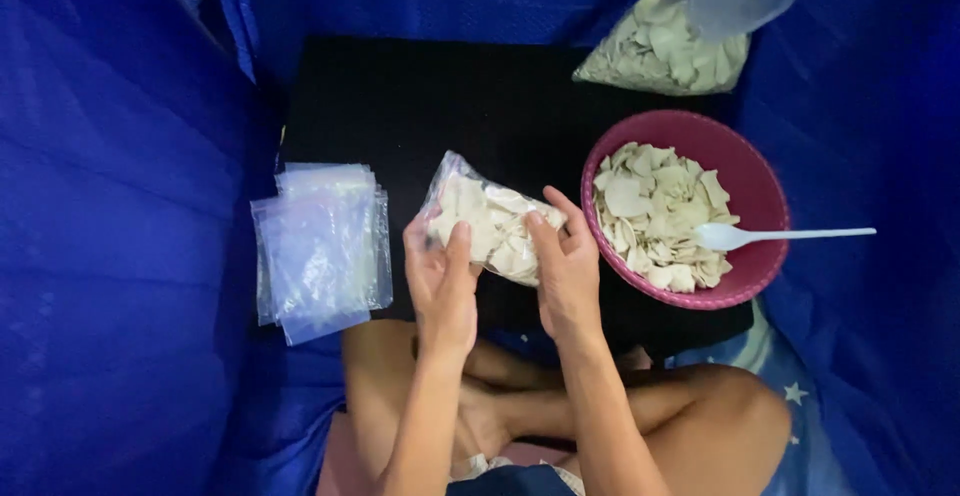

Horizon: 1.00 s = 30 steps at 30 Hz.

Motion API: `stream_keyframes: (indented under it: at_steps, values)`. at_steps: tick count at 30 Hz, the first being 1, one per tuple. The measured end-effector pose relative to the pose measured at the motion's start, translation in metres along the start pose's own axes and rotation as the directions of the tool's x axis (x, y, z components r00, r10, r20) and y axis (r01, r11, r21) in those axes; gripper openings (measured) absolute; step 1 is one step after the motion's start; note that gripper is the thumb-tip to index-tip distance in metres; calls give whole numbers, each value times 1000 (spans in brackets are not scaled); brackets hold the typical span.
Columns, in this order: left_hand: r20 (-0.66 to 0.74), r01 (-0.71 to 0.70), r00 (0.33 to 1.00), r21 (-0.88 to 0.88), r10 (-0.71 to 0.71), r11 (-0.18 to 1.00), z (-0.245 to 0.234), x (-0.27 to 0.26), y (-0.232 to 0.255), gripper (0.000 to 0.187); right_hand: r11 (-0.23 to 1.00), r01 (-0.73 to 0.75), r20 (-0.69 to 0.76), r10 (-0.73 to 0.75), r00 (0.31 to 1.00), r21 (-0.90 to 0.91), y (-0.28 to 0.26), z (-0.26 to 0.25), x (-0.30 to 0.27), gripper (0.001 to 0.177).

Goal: A person manually fills small plastic zip-lock bags with food chips from a bowl using a spoon and their hands, then seals the bags.

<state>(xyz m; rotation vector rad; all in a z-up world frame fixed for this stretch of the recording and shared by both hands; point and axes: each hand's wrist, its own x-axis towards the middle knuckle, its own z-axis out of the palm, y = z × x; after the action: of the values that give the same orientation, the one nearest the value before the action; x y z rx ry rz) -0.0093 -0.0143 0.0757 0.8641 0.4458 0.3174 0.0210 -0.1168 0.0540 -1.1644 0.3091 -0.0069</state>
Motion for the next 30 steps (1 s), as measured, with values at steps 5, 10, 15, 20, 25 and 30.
stream_keyframes:
  at_steps: [5,10,15,20,25,30]
  values:
    - [-79,108,992,161,-97,981,-15,14,15,51,993,-114,59,111,992,39,-1,18,2,62]
    - [-128,64,991,242,-34,968,-27,23,13,48,987,-133,99,124,987,91,9,21,8,65]
    - [-138,129,986,250,-96,960,-22,21,27,39,990,-96,115,84,990,107,15,22,18,69]
    - [-62,123,992,262,-110,957,-32,34,38,39,992,-102,141,90,986,74,21,18,31,69]
    - [-8,152,988,289,-156,945,-47,45,42,48,995,-103,206,97,974,18,21,20,33,71]
    - [29,167,977,510,-211,844,-66,55,24,41,932,46,182,21,983,-358,18,18,36,43]
